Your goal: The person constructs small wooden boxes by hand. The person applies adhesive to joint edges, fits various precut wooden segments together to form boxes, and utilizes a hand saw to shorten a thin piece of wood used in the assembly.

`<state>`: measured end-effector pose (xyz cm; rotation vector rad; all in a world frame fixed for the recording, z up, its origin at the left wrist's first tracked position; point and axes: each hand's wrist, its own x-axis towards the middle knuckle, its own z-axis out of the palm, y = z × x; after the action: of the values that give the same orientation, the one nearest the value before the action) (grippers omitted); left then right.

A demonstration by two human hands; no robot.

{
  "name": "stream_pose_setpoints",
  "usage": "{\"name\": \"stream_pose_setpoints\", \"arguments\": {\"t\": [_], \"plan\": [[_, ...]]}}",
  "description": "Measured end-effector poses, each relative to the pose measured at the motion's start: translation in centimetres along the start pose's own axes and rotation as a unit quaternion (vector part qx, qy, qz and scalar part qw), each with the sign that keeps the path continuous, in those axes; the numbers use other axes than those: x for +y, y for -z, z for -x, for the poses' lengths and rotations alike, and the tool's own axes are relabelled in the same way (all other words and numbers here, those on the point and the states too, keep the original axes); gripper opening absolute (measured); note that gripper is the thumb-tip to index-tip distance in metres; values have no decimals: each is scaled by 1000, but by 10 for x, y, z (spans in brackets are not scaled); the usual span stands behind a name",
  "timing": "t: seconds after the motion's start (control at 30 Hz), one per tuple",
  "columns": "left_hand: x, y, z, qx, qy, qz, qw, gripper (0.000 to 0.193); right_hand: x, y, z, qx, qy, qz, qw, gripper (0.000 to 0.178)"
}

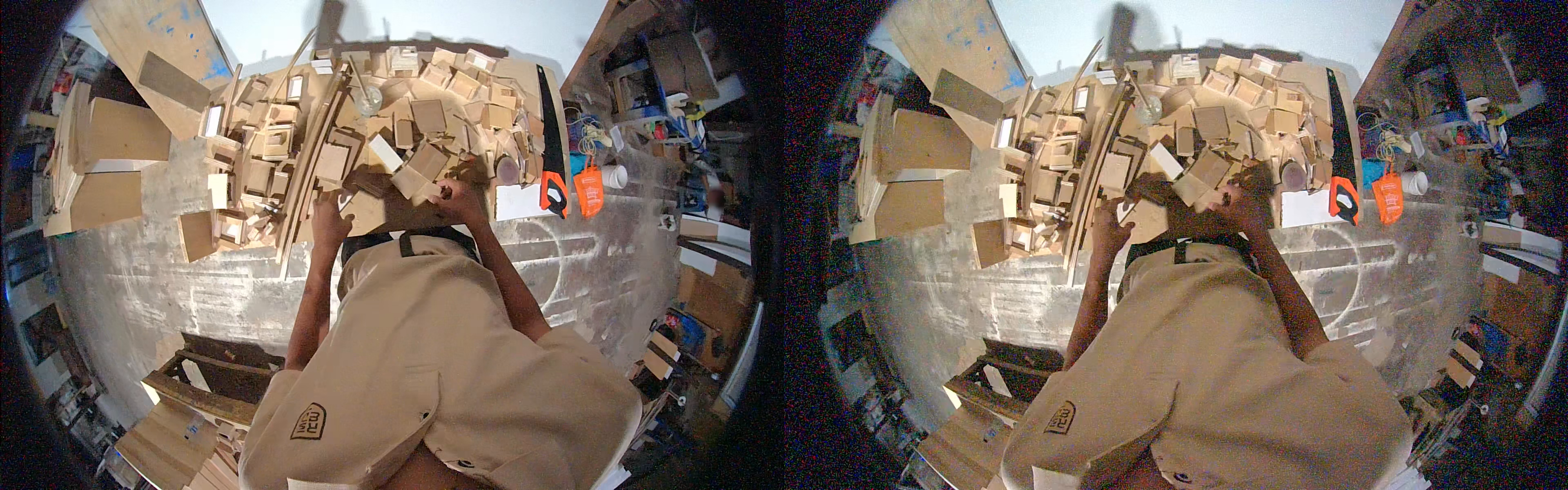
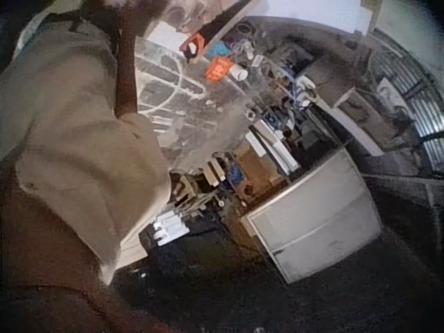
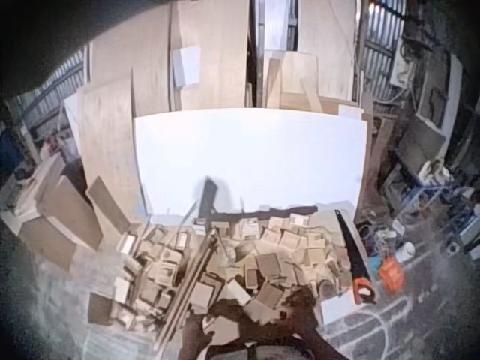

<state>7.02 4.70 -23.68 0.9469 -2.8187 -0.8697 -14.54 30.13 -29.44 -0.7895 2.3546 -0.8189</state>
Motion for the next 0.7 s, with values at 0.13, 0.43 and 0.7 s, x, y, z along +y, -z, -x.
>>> {"name": "stream_pose_setpoints", "arguments": {"t": [0.13,0.43,0.7], "plan": [[-28,-16,-8,-15,-22,-10,1000,64,-11,-17,5,10,-82,15,996,47],[-60,-41,-27,11,-45,-68,997,44,-84,-52,4,98,-6,167,981,73],[-56,-2,-48,-59,1,88,994,45,-123,-84,-22,33,71,190,979,67]]}}
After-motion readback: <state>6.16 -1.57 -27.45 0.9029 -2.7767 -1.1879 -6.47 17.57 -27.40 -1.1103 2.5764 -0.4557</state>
